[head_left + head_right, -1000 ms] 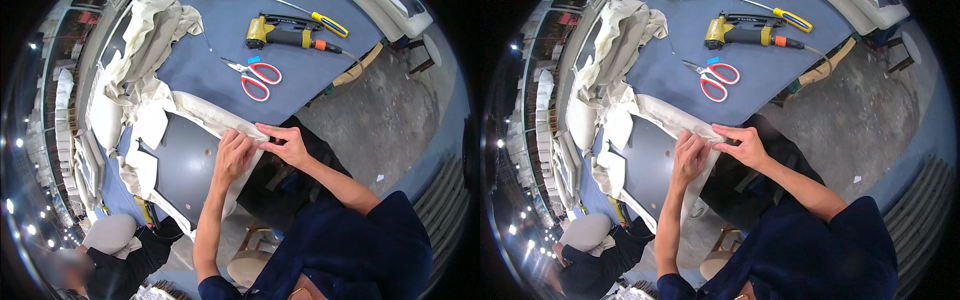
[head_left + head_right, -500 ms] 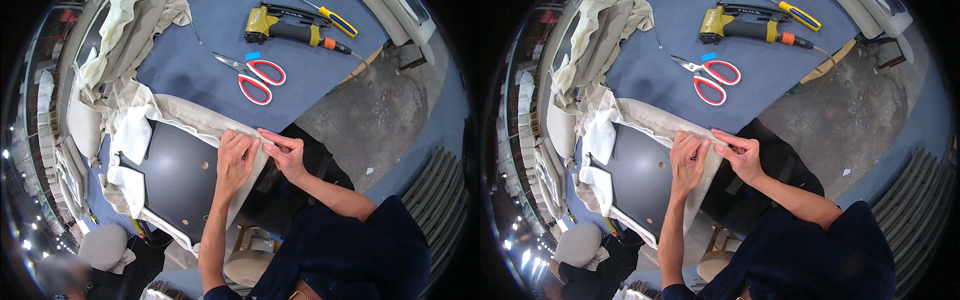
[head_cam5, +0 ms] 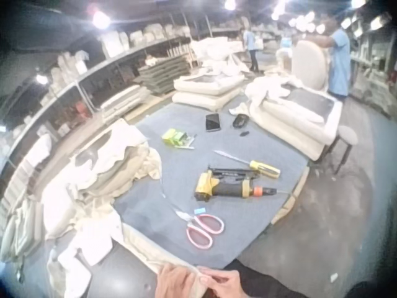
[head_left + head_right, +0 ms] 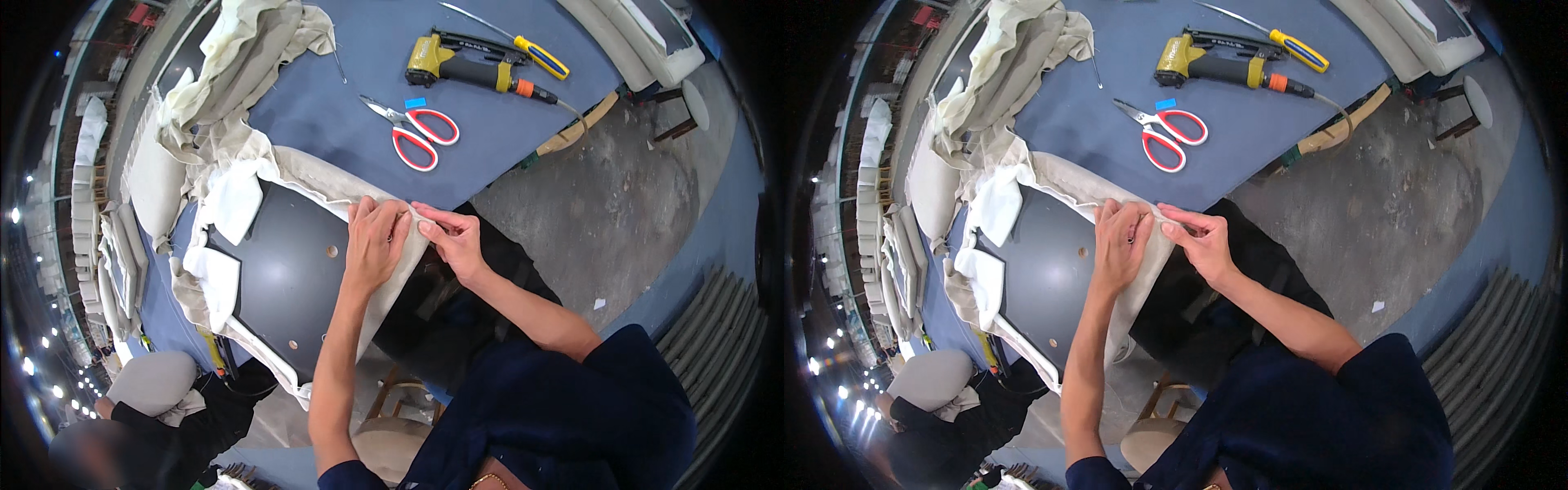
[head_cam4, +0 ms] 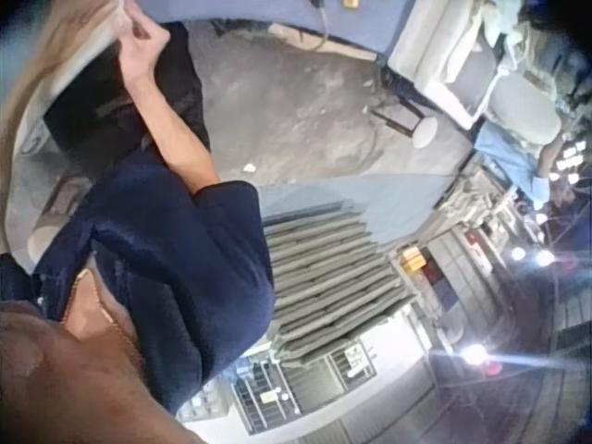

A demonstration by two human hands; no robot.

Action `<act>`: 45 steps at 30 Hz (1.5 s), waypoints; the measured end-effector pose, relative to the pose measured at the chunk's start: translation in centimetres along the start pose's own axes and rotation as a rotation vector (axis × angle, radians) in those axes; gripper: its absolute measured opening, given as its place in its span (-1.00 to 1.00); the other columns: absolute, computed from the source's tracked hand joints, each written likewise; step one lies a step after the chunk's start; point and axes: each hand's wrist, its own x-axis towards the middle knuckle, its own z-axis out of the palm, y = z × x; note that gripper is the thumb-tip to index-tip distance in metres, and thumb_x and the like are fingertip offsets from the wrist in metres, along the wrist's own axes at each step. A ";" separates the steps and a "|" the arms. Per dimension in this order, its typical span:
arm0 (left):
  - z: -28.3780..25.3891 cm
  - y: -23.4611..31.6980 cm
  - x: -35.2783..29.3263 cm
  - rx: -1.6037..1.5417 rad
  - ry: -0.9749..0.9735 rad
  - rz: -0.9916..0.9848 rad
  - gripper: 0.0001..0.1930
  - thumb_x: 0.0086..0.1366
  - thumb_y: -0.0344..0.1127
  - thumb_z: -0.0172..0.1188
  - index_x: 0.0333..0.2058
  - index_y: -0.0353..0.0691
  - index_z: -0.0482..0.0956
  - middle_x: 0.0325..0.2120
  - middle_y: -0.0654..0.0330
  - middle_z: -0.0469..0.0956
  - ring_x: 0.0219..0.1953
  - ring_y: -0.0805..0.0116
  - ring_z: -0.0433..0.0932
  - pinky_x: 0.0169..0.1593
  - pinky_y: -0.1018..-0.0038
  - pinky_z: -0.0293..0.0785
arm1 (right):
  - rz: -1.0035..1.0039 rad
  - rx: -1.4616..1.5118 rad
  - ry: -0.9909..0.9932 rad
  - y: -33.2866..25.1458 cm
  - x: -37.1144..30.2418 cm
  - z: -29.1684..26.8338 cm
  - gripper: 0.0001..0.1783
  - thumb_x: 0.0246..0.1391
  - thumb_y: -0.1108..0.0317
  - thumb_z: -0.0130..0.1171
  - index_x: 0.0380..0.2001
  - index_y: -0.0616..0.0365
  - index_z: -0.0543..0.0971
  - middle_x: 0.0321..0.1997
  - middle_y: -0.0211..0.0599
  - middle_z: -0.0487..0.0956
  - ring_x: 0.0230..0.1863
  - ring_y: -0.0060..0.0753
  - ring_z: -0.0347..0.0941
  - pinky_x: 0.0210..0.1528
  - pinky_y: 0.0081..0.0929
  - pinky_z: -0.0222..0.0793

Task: The person staples fabric to a foam cushion using a staple gun, then trims excess fabric with scissors. They use a screwdriver to pull and tighten the fabric before hand-sewing the edges to secure the cover. The person works on multiple cushion pieces at a table in a workshop.

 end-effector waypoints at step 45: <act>1.1 0.4 -0.3 0.326 0.171 0.078 -0.82 0.24 -0.28 0.26 -0.37 -0.25 0.48 -0.08 0.12 0.47 0.12 0.05 0.36 0.27 0.09 0.08 | -0.459 -0.663 -0.036 -6.1 2.5 -0.6 -0.72 0.10 0.34 0.25 -0.15 0.26 0.70 -0.22 -0.13 0.73 -0.26 -0.29 0.65 -0.11 -0.33 0.54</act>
